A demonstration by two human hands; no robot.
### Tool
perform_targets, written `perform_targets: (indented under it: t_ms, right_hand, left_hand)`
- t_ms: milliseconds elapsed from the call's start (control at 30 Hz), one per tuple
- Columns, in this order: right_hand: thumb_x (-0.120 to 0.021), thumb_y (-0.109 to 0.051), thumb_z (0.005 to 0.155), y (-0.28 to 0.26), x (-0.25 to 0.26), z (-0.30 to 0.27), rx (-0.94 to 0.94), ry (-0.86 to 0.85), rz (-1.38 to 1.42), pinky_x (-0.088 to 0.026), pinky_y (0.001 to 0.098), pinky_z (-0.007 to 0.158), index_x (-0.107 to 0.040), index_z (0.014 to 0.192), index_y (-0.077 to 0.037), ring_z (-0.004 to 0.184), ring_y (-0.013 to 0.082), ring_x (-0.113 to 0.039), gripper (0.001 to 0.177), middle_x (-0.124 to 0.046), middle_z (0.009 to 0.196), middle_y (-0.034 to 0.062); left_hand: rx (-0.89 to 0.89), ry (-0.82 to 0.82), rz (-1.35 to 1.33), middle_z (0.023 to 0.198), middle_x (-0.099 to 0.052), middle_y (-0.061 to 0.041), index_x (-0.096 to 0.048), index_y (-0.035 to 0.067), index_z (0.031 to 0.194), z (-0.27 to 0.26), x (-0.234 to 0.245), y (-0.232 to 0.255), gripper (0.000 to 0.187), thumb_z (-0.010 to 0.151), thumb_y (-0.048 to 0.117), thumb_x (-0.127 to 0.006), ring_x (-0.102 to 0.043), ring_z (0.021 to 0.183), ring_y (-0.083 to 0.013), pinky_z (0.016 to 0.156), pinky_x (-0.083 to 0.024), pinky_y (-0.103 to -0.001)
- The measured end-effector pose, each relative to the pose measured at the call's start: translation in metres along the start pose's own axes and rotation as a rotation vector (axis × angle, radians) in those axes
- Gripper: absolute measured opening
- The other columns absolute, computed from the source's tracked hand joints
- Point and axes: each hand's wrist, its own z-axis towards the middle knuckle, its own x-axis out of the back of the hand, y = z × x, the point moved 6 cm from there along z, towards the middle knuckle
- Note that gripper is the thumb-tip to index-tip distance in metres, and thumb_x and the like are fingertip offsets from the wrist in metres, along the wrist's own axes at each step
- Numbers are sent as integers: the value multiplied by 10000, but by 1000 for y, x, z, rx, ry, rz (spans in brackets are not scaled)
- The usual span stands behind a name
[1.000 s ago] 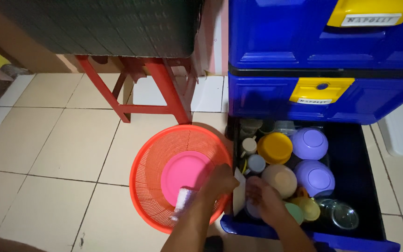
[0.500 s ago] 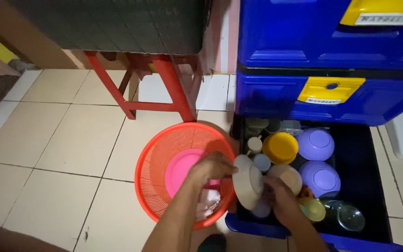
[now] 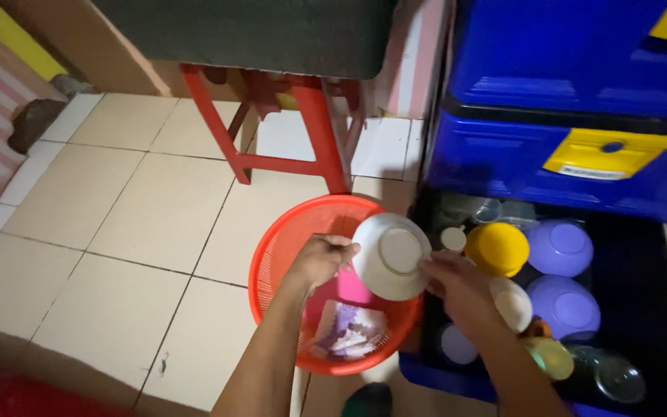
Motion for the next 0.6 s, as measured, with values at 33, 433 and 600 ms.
perform_targets:
  t_ms: [33, 433, 600]
  right_hand:
    - [-747, -194, 840, 6, -9, 14, -3, -9, -3, -563, 293, 769, -650, 1217, 0, 884, 151, -694, 436, -708, 1036, 76]
    - [-813, -179, 769, 77, -91, 114, 179, 13, -505, -577, 369, 870, -591, 1294, -60, 1020, 246, -697, 583, -710, 1131, 138]
    - [-801, -63, 677, 138, -90, 150, 204, -16, -732, -536, 395, 963, -577, 1298, -51, 1109, 291, -666, 660, -683, 1195, 141]
  left_hand:
    - [3, 9, -4, 864, -754, -98, -740, 33, 1047, -3, 6, 1, 347, 873, 331, -767, -695, 742, -162, 635, -519, -347]
    - [-34, 367, 195, 776, -685, -188, -649, -13, 922, 29, 38, -83, 397, 848, 331, -833, -629, 648, -224, 677, -555, -414]
    - [59, 355, 36, 837, -766, -77, -652, -4, 938, 52, 23, -161, 330, 866, 288, -788, -700, 793, -114, 753, -551, -297]
